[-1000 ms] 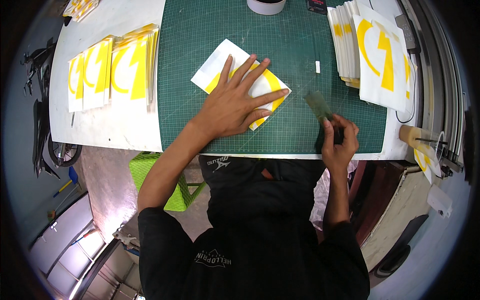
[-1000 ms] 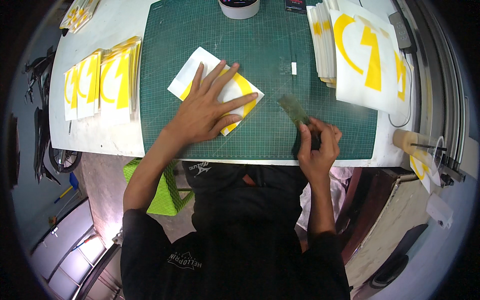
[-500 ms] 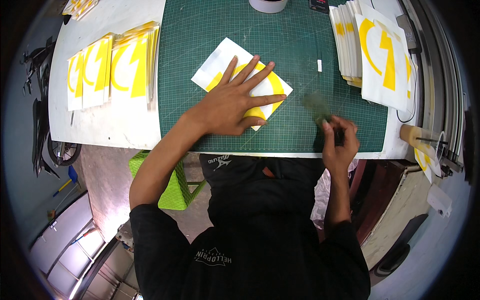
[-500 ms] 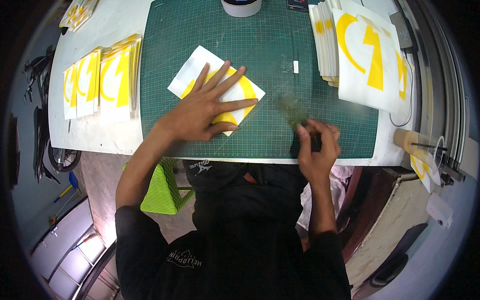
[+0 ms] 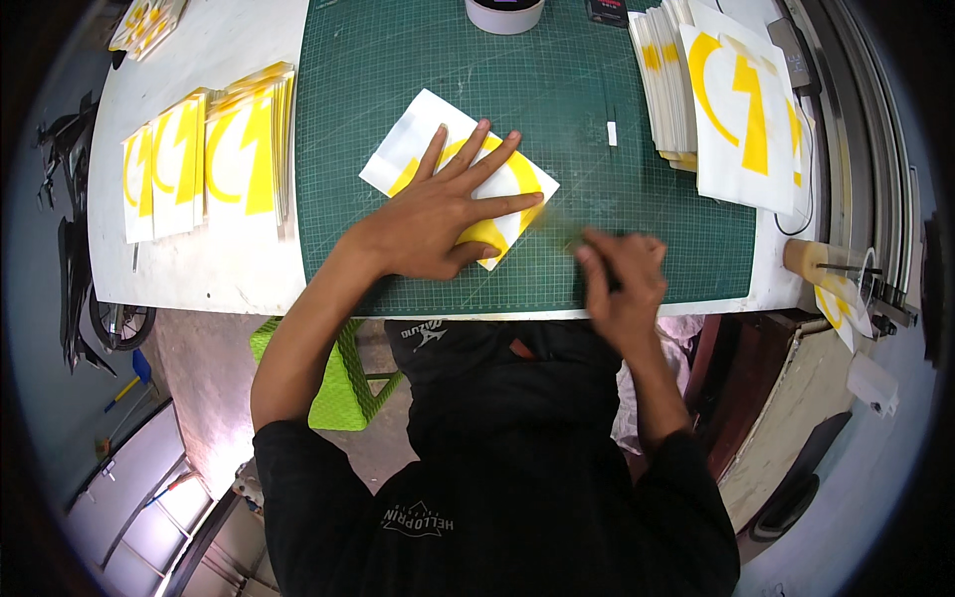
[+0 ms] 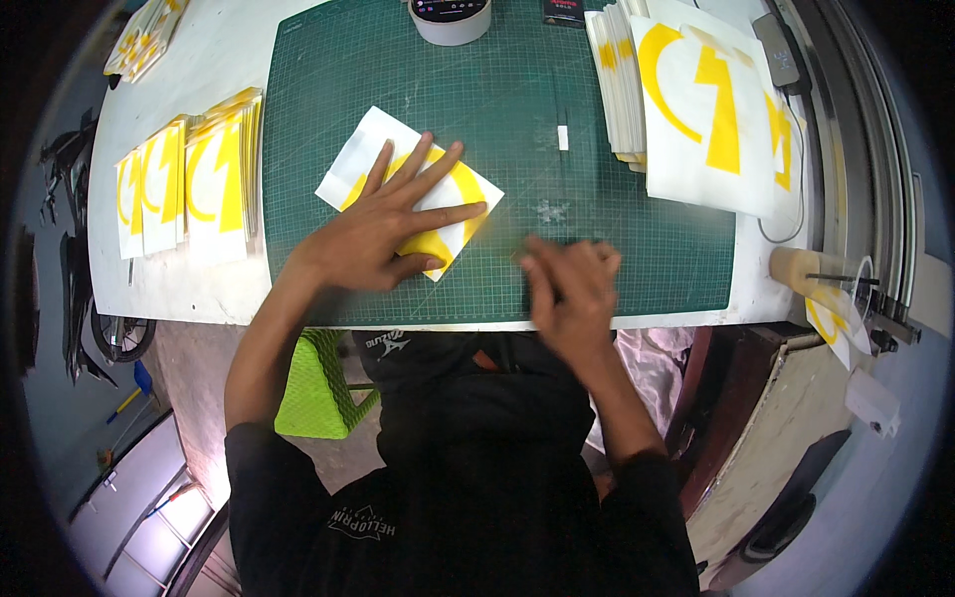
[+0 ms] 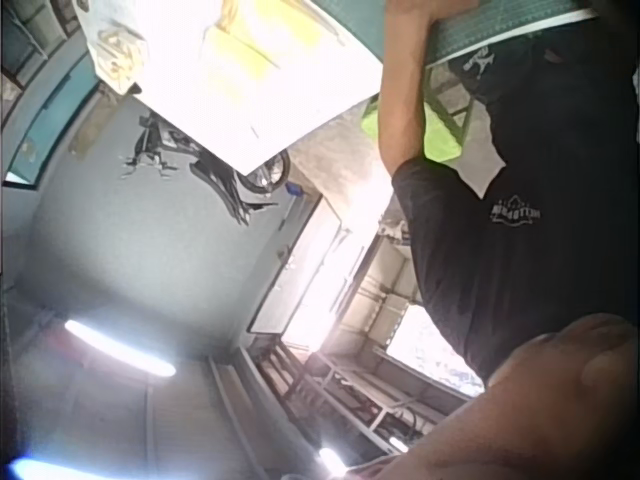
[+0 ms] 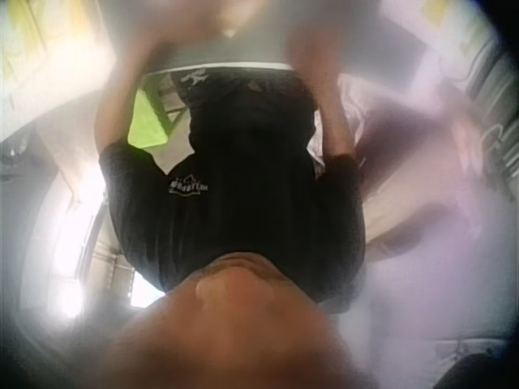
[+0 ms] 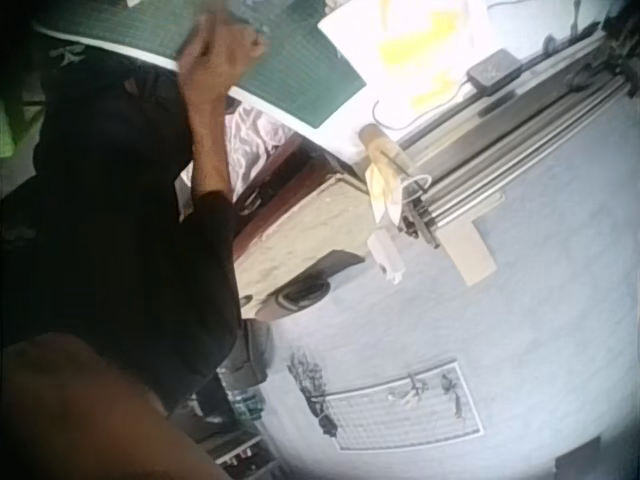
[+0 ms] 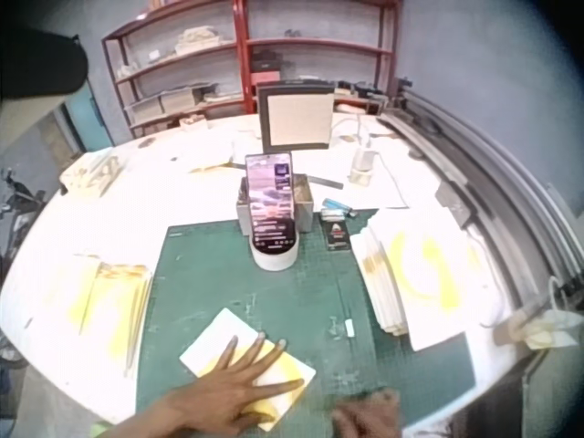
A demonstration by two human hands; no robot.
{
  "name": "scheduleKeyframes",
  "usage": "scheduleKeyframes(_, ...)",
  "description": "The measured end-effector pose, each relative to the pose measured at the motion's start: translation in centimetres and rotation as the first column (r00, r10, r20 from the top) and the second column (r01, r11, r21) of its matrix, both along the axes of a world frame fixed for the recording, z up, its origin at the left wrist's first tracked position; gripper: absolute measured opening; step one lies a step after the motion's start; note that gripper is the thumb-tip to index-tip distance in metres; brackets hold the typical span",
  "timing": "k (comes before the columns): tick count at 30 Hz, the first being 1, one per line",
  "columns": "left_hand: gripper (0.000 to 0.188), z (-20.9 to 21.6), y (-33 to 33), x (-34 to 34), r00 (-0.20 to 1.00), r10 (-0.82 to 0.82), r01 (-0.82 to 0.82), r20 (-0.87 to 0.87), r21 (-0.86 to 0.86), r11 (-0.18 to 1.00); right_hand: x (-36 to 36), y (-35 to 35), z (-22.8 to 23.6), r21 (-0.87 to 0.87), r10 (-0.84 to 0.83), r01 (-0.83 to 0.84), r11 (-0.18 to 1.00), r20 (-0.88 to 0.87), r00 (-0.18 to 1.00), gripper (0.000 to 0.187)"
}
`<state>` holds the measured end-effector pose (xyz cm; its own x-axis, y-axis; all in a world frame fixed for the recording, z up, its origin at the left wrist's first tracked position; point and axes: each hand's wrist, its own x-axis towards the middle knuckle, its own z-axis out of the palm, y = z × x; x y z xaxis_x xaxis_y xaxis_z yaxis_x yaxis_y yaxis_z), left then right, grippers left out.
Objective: The person folds white sticker sheets with yellow graphics in half on a green cutting mat. They smooth the folded edges with their hands and place the finished items into a stack on the left side of the table.
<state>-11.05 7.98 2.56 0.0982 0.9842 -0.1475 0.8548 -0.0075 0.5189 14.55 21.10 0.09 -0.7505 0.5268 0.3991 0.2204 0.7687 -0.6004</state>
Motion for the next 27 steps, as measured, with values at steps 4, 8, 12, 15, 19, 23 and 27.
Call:
scheduleKeyframes(4, 0.079, 0.0, 0.2, 0.0, 1.0, -0.009, 0.009, -0.01, -0.002, 1.0, -0.1, 2.7, 0.0, 0.146, -0.207, 0.212, 0.966, -0.049, 0.977, 0.023)
scheduleKeyframes(8, 0.079, -0.3, 0.0, 0.0, 1.0, -0.005, 0.004, 0.016, 0.015, 1.0, 0.5, -0.3, 0.3, 0.285, 0.029, -0.02, 0.958, -0.026, 0.999, 0.034)
scheduleKeyframes(12, 0.076, 0.0, -0.1, 0.0, 1.0, -0.007, 0.007, 0.016, 0.008, 1.0, 1.0, -0.5, 0.1, 0.323, 0.033, -0.042, 0.945, 0.032, 0.999, 0.039)
scheduleKeyframes(15, 0.073, -0.5, 0.3, -0.4, 0.999, -0.035, 0.035, 0.008, 0.021, 0.999, 2.2, -4.2, 0.9, 0.242, 0.288, -0.281, 0.929, 0.008, 0.958, 0.035)
scheduleKeyframes(19, 0.069, -0.4, -0.4, -0.2, 1.0, -0.001, 0.001, 0.008, 0.019, 1.0, 2.7, -0.1, -0.2, 0.274, 0.028, -0.039, 0.961, 0.043, 0.999, 0.03)
scheduleKeyframes(23, 0.063, -0.7, -0.2, 0.8, 0.985, 0.154, -0.158, 0.083, 0.042, 0.987, 1.2, 2.7, -0.7, 0.262, -0.247, 0.237, 0.936, 0.005, 0.969, 0.027)
scheduleKeyframes(27, 0.06, -1.0, -2.3, 6.4, 0.841, 0.511, -0.519, 0.177, -0.001, 0.855, -0.4, -3.8, 0.2, 0.222, -0.189, 0.164, 0.961, 0.097, 0.977, 0.047)
